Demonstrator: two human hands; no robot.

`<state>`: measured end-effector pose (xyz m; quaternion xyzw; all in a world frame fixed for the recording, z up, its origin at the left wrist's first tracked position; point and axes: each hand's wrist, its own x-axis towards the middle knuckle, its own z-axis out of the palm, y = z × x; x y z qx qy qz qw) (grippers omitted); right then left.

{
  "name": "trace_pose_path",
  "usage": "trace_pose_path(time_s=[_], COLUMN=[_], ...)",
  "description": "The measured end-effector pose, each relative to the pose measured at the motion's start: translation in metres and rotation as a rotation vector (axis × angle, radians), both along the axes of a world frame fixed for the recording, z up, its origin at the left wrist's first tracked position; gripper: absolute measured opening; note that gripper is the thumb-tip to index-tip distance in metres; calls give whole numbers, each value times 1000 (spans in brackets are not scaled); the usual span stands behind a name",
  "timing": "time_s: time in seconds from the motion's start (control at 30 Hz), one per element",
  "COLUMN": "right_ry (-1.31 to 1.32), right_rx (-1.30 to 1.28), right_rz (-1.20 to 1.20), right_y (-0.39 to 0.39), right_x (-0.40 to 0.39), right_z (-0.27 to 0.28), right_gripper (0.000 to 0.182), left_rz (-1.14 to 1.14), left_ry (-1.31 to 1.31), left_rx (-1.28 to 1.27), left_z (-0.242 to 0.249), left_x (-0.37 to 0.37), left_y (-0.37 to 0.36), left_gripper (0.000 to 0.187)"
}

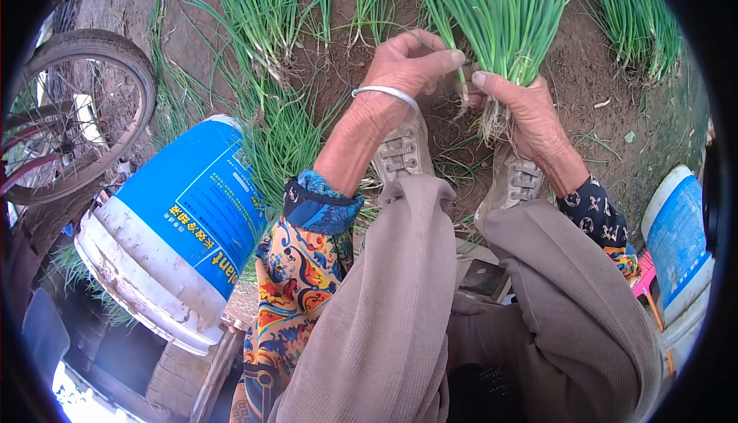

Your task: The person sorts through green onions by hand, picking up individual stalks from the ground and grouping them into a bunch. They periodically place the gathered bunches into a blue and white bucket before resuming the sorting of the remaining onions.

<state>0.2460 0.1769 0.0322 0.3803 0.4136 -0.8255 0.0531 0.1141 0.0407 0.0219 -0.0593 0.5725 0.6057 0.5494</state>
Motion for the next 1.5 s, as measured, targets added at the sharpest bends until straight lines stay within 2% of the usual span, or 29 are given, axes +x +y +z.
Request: trace_pose_path(time_s=[0.03,0.2,0.33,0.4,0.47,0.57,0.67,0.73,0.8,0.83,0.87,0.9,0.93,0.97,1.0,1.07,1.17,1.27,1.3,1.4,1.43,1.47,1.5], right_ry=[13,17,22,79,182,279,452,488,450,588,540,490,438,471,514,578,750,818,840,817,701,577,444], right_rx=[43,-117,-125,-65,-12,99,225,338,326,558,642,723,806,845,819,944,962,950,939,735,916,1086,1251], right_rz=[12,18,10,11,74,273,425,582,737,698,758,819,879,789,653,508,418,186,119,-149,-145,-146,-148], right_y=[-5,-4,4,6,9,13,7,11,19,17,21,25,28,30,32,26,-4,-18,-25,-7,3,15,21], right_x=[-1,1,8,11,12,7,-3,-10,-11,-12,-9,-6,-1,8,16,21,21,22,19,13,13,11,9], right_z=[-1,4,20,38,57,95,148,186,235,239,257,277,294,307,316,333,366,376,374,344,342,339,338], right_gripper=[31,30,29,30,34,45,49,52,53,55,61,67,72,87,94,91,82,64,58,38,34,30,26], left_rz=[-15,-68,-200,-257,-336,-261,-4,-31,-20,6,39,131,103,77,56,15,-49,-193,-266,-777,-711,-684,-435], left_ry=[-17,83,137,36,-10,-123,-54,94,180,189,198,45,150,255,352,522,788,1401,1393,1387,1404,1183,1031], left_rx=[7,-68,-53,92,244,458,880,968,996,980,960,1007,966,924,876,780,589,361,343,53,-129,-98,37], left_z=[8,9,19,17,45,81,140,183,220,234,251,273,288,301,312,333,355,369,379,385,385,390,388], left_x=[3,10,12,20,23,21,34,29,22,18,18,23,23,21,23,39,63,84,89,67,59,44,34], left_y=[3,0,-6,-12,-4,3,35,34,28,22,16,11,4,-3,-8,-15,-14,0,-3,-11,-13,-11,-14], left_gripper=[19,20,39,66,82,87,87,76,63,56,49,31,30,28,28,32,35,36,53,72,92,96,95])
